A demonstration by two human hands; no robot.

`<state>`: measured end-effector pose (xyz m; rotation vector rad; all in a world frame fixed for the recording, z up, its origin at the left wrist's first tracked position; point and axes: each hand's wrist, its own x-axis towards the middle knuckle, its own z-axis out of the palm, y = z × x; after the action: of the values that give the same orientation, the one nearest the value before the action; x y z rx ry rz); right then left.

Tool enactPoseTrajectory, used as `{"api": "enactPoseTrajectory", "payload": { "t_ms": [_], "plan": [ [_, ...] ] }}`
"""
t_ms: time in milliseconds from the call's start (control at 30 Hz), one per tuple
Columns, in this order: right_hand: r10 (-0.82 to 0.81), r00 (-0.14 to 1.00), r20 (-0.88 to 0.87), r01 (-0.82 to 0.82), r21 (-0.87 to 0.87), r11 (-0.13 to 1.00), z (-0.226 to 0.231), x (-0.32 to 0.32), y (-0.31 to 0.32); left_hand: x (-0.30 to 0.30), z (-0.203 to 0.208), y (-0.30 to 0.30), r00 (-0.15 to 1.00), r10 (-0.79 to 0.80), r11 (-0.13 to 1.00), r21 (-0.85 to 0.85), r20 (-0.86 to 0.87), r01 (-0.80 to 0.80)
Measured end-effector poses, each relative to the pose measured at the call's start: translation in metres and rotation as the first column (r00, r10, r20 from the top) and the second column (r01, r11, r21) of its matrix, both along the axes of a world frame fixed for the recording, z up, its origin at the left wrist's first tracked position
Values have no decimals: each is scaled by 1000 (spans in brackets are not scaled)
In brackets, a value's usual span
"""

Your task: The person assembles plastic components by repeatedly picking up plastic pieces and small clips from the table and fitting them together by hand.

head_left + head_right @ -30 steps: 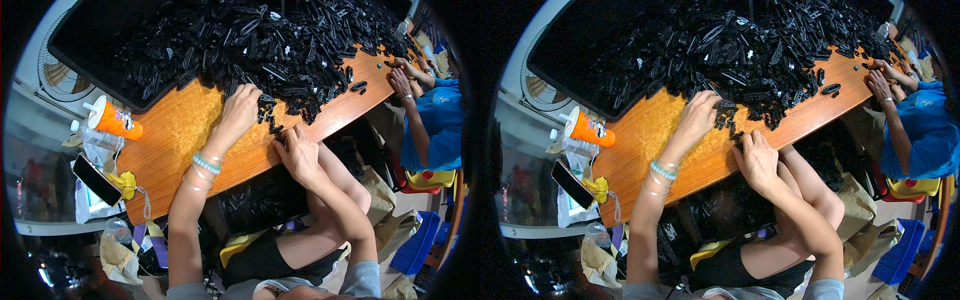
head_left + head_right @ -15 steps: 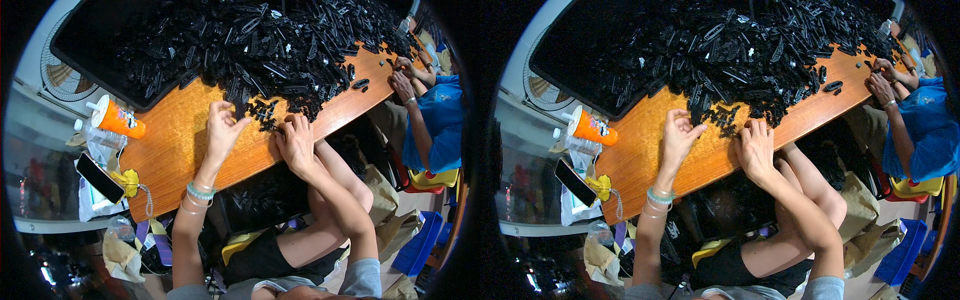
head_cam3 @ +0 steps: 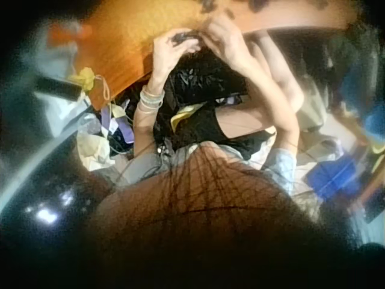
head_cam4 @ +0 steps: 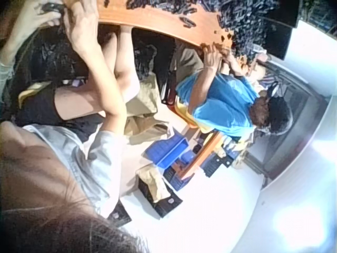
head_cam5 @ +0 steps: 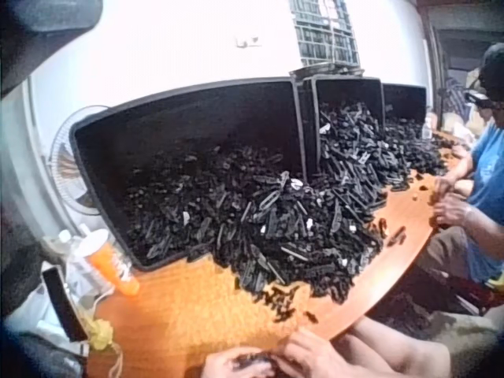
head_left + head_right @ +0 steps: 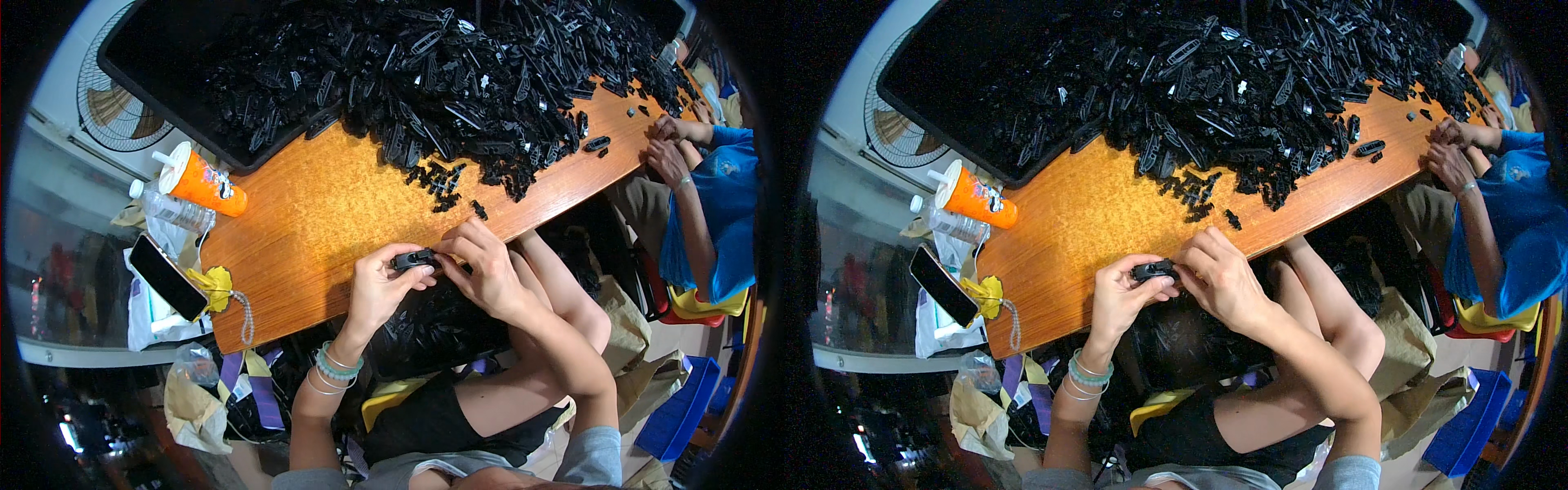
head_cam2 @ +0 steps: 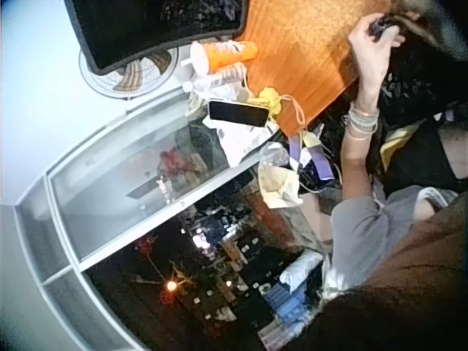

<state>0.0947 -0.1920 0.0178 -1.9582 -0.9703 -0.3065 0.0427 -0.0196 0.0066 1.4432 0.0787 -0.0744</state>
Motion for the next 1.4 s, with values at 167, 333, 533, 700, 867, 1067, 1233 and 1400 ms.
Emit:
{"api": "enactPoseTrajectory", "payload": {
  "t_ms": [167,333,533,700,867,1067,1233,1400],
  "plan": [
    [34,999,16,-33,-18,999,1,-3,-3,-3,3,1,997,26,999,-37,67,-24],
    [-74,971,-228,93,72,993,3,-10,-2,-7,7,5,995,-2,998,68,100,-5],
    [50,774,-631,-16,58,998,-2,-4,-15,2,12,11,991,-114,993,26,67,113],
    [263,652,-711,-159,211,965,-4,0,-10,60,11,39,945,-147,756,649,292,-83],
    [-446,887,-124,438,-82,895,-29,29,-19,141,-8,29,853,-28,240,832,521,-500],
    [-442,882,164,470,-363,805,-36,56,-14,159,-19,30,809,88,450,701,581,-553],
    [99,648,-755,186,283,941,-20,37,-18,97,-4,42,971,217,976,-19,99,-216],
    [371,500,-782,140,496,857,1,18,-23,27,10,18,992,87,996,-14,92,-86]
  ]
}}
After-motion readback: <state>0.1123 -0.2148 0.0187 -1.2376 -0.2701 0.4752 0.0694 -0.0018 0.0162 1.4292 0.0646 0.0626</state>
